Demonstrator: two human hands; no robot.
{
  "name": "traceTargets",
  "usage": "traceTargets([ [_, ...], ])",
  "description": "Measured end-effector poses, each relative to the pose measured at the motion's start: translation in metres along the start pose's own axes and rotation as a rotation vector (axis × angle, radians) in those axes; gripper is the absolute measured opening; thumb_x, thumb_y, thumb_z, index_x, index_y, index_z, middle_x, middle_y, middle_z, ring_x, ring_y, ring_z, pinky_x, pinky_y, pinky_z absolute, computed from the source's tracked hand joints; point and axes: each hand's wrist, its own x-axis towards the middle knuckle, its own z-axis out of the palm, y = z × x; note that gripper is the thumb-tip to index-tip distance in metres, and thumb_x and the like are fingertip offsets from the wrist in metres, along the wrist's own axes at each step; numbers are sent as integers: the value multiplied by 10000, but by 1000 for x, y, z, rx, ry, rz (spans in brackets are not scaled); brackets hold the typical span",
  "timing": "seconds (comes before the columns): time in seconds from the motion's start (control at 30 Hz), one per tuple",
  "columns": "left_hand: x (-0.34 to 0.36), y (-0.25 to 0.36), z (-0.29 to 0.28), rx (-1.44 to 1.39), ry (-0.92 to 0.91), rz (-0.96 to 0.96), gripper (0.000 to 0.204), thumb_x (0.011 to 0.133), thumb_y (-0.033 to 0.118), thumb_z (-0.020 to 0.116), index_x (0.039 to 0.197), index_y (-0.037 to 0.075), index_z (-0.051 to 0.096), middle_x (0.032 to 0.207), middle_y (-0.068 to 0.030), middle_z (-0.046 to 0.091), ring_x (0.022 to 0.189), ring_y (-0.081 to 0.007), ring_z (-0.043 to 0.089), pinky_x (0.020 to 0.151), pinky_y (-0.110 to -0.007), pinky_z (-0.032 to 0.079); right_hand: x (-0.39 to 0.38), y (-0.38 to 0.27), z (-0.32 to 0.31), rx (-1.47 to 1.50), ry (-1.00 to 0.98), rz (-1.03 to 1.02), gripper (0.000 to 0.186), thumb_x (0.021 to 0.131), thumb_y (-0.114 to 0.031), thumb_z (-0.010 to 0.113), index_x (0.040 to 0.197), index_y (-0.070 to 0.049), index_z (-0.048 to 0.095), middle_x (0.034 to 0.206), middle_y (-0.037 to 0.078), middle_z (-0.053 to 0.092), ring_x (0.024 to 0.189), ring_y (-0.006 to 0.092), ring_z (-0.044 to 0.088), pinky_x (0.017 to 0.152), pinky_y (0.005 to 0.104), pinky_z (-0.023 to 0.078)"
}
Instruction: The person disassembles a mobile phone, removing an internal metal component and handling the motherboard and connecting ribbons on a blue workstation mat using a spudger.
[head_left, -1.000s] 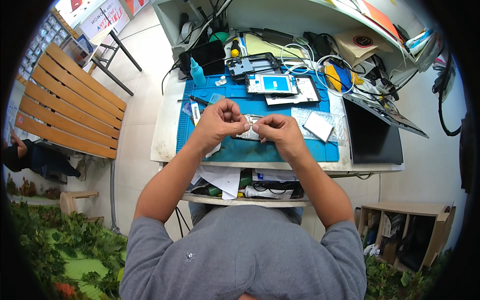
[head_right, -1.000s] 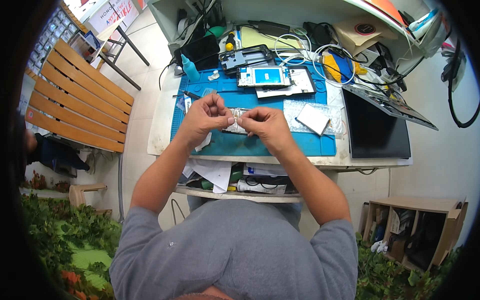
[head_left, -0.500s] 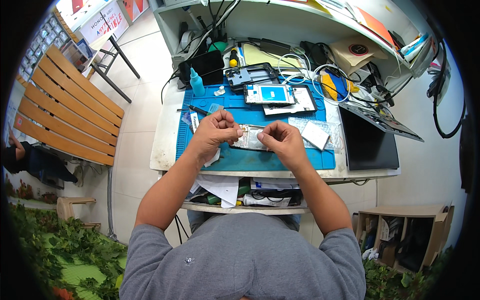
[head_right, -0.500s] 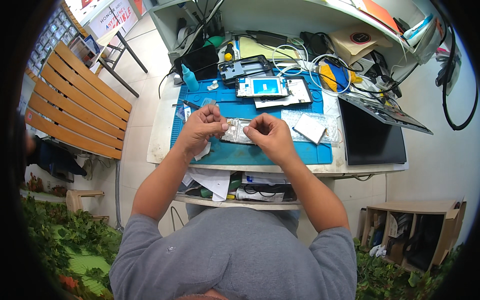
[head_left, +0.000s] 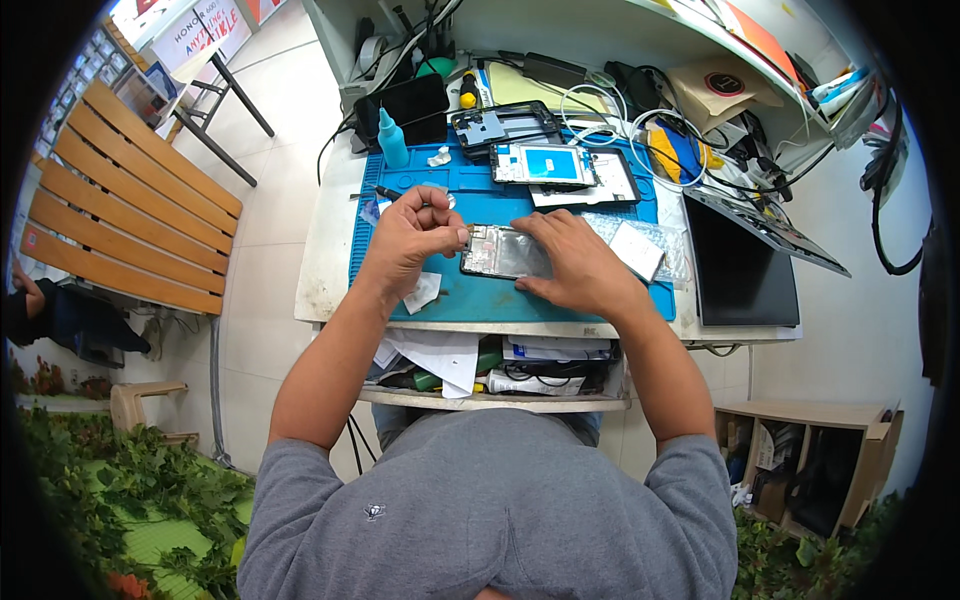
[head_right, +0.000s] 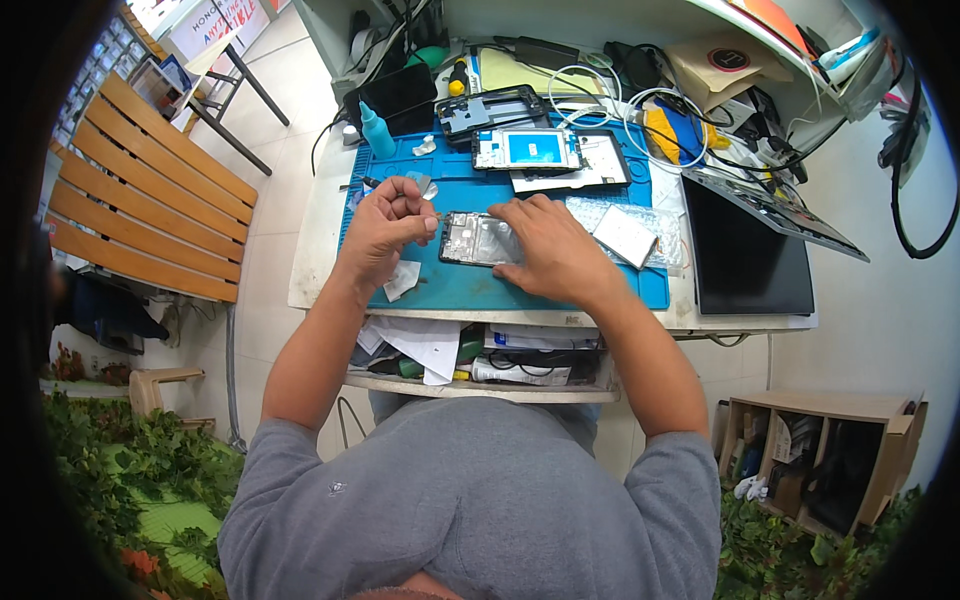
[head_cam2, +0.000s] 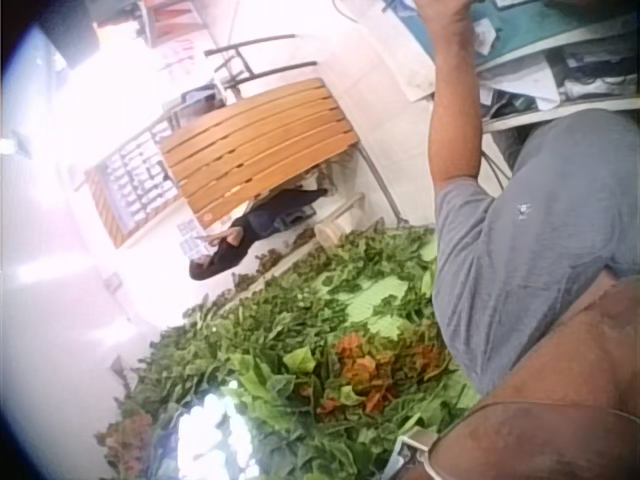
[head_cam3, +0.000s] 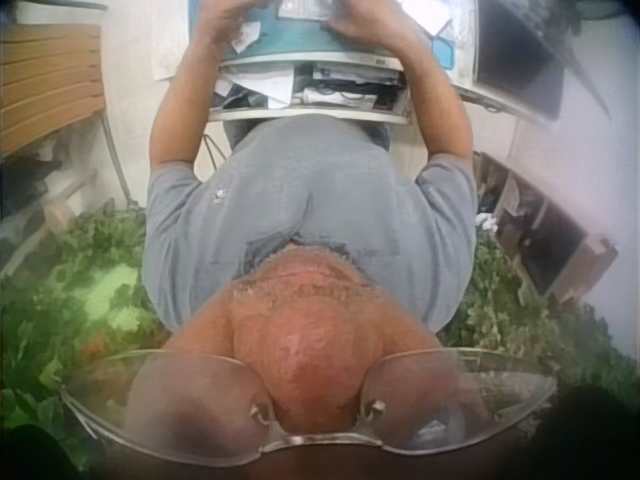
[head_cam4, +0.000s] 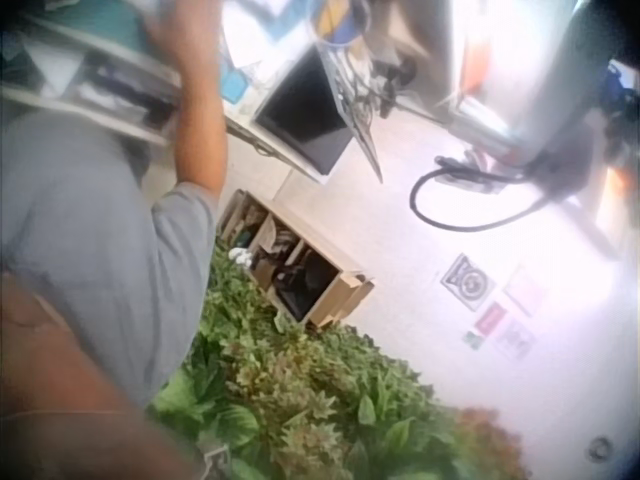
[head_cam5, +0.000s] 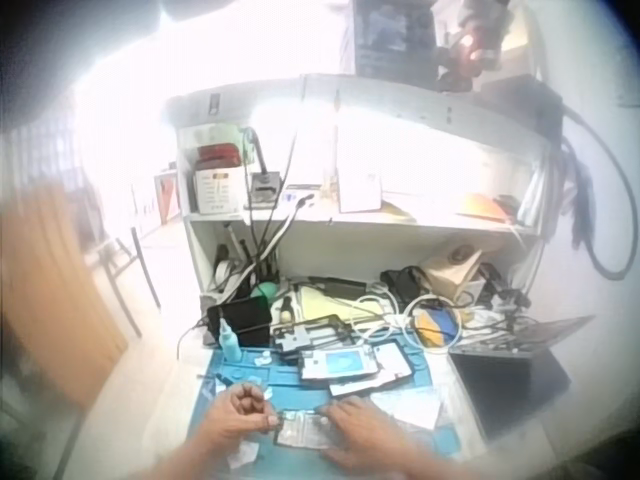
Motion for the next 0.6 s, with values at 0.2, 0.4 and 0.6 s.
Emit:
traceTargets([
  [0.2, 0, 4, -6, 0, 9, 35, 478, 867, 17, 943, 1203, 98, 613, 921, -48, 750, 795, -144, 680, 735, -308, 532, 9, 12, 1, 27, -24, -22, 693, 795, -296, 979, 1372, -23, 710, 1311, 208, 748, 1260, 405, 683, 1126, 490, 556],
  [0.4, 0, 4, -16, -55, 12, 93, 438, 886, 12, 926, 1193, 97, 625, 924, -48, 755, 792, -142, 695, 717, -303, 551, -23, 0, -5, 19, 141, 50, 604, 746, -343, 985, 1171, -27, 695, 1136, 185, 729, 1102, 384, 714, 982, 478, 602],
  [0.6, -6, 6, -14, -49, 11, 120, 397, 891, -3, 889, 1199, 75, 651, 943, -61, 773, 810, -148, 725, 721, -287, 563, -86, 23, -48, -161, 545, 477, 549, 782, -363, 973, 1068, -10, 665, 1048, 217, 721, 1007, 422, 722, 916, 517, 598],
])
